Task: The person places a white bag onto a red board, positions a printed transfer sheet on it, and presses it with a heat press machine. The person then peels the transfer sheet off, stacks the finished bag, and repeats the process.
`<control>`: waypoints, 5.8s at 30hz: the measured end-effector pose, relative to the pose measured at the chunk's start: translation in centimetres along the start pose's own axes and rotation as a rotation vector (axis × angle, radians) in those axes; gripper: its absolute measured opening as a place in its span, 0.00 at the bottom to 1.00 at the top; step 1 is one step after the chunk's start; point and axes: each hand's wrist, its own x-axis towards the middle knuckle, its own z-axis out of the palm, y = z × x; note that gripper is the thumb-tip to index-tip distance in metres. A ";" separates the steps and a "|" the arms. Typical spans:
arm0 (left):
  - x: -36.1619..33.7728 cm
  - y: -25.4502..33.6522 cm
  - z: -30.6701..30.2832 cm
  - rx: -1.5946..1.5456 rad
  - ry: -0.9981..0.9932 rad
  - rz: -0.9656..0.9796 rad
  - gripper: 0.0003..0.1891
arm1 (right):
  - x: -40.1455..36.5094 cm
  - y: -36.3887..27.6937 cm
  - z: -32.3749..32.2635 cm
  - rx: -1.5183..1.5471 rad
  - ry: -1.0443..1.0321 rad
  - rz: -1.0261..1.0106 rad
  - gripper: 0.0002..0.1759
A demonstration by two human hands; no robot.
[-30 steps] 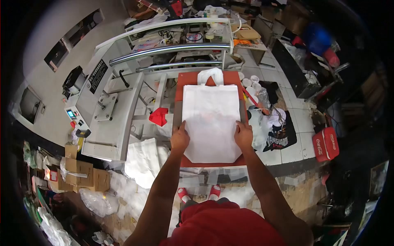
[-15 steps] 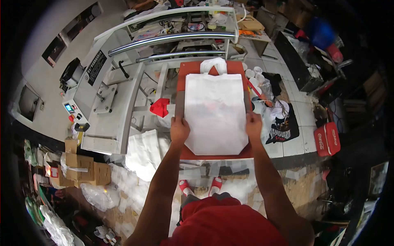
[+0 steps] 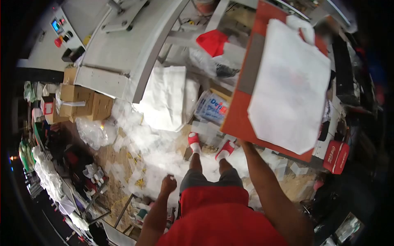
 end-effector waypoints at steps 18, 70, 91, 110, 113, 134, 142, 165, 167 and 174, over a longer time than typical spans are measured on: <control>5.7 1.5 -2.3 -0.297 -0.157 0.045 0.15 | 11.9 -12.3 6.5 0.093 0.107 -0.047 0.06; 4.7 57.0 -11.4 0.091 0.646 1.277 0.22 | 4.3 -0.4 -39.2 -0.130 0.347 0.087 0.26; 4.8 56.6 -11.0 0.116 0.658 1.253 0.23 | 4.2 -0.4 -39.2 -0.129 0.402 0.032 0.24; -4.8 15.9 -11.0 -0.169 0.718 0.558 0.16 | 16.0 -37.4 -32.4 0.439 0.268 -0.941 0.17; -8.1 5.7 -8.5 -0.227 0.708 0.225 0.12 | 19.2 -51.1 -29.2 0.416 0.218 -1.075 0.18; -0.9 -12.5 -8.7 -0.008 -0.036 -0.036 0.18 | 18.6 -51.2 -30.3 0.117 0.218 -0.683 0.12; 6.4 -8.2 -13.5 0.099 0.062 0.247 0.16 | 11.8 -41.7 -36.5 -0.031 0.244 -0.422 0.20; 11.9 0.9 -14.9 0.368 -0.044 0.639 0.11 | -1.1 -20.6 -45.3 -0.169 0.638 0.110 0.34; 11.1 3.9 -17.4 0.281 -0.119 0.580 0.14 | -0.9 -21.5 -45.9 -0.170 0.579 0.173 0.36; 9.1 13.6 -31.2 0.149 -0.314 0.743 0.15 | 0.6 -23.2 -45.4 0.056 0.659 0.049 0.21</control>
